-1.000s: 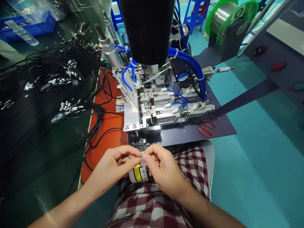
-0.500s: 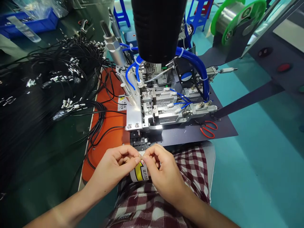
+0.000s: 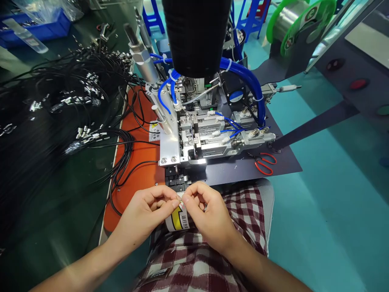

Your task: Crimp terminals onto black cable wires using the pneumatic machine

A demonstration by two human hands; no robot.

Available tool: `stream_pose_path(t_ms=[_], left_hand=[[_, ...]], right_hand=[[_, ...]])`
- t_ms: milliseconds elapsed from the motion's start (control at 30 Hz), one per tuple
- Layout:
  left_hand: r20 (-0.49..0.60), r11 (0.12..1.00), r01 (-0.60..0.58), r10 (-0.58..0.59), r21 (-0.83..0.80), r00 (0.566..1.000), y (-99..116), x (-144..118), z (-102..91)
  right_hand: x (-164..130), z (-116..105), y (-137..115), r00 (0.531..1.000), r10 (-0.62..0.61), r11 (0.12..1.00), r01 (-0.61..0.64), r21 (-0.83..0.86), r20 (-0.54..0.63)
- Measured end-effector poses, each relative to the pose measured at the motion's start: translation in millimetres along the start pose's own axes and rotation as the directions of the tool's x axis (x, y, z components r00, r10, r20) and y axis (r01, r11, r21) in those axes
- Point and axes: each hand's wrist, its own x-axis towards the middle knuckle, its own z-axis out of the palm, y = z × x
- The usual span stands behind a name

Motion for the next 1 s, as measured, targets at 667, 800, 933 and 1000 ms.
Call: stream_pose_path(t_ms=[667,800,933,1000], left_hand=[[0.003,0.992,0.026,-0.025,-0.124,1.0,-4.7,-3.2,0.5],[-0.005,0.996,0.003,-0.004,-0.09,1.0,-4.3,-4.5,1.6],[0.003,0.992,0.012,-0.011,-0.122,1.0,-3.7,-4.8,2.0],[0.011,0.989,0.03,-0.029,-0.148,1.0,-4.2,-4.4,2.0]], right_hand=[[3.3,3.9,-5.1,0.981,0.183,0.939,-0.195,0.282,0.066],[2.6,5.5,-4.0,0.982,0.183,0.936,-0.19,0.297,0.053],[1.2,7.8,-3.7,0.983,0.178,0.935,-0.18,0.305,0.034],[0.8,9.0,-3.2,0.983,0.179,0.928,-0.18,0.326,0.032]])
